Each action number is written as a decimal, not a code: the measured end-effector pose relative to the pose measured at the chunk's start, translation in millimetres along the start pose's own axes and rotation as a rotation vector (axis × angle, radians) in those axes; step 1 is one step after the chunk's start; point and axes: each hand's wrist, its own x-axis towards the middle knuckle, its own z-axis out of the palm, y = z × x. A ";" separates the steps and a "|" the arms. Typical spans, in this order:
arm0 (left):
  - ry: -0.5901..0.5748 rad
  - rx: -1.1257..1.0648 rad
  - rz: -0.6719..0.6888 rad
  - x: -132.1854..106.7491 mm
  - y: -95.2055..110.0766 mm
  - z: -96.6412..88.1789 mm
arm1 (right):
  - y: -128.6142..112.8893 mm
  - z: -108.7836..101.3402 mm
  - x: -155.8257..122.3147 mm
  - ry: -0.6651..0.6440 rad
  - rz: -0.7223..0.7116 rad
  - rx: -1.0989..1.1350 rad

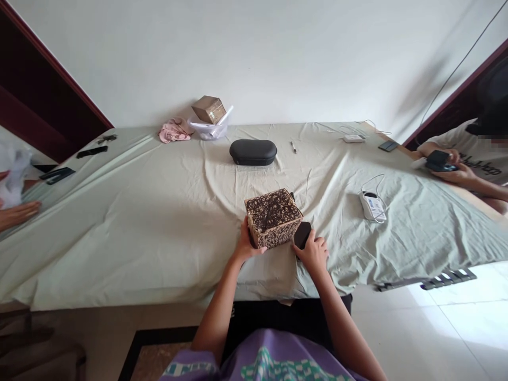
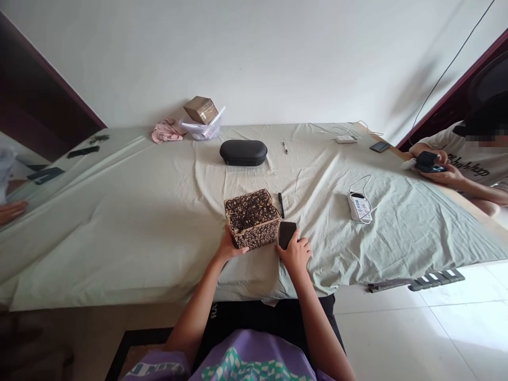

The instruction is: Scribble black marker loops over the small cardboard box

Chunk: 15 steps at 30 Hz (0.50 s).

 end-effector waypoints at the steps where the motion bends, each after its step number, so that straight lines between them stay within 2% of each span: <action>1: -0.007 -0.018 -0.009 -0.2 1.7 -0.1 | 2.2 1.1 1.8 0.021 0.001 0.048; 3: -0.016 -0.045 -0.009 0.8 4.7 -1.2 | 7.3 0.9 9.3 0.029 0.039 0.295; 5: -0.029 -0.061 0.009 2.8 5.6 -2.1 | 11.7 -1.0 16.7 -0.024 0.076 0.589; 7: -0.048 -0.067 0.039 4.9 4.0 -2.6 | 13.5 -2.6 18.0 -0.089 0.082 0.784; 10: -0.074 -0.062 0.081 7.2 -0.7 -3.4 | 10.0 -4.8 7.5 -0.114 0.082 0.967; 13: -0.079 -0.090 0.092 8.8 -4.8 -5.2 | 0.2 -15.8 -6.0 -0.115 0.156 1.361; 15: -0.086 -0.111 0.103 10.4 -7.0 -6.4 | -9.1 -31.3 -12.7 -0.178 0.144 1.571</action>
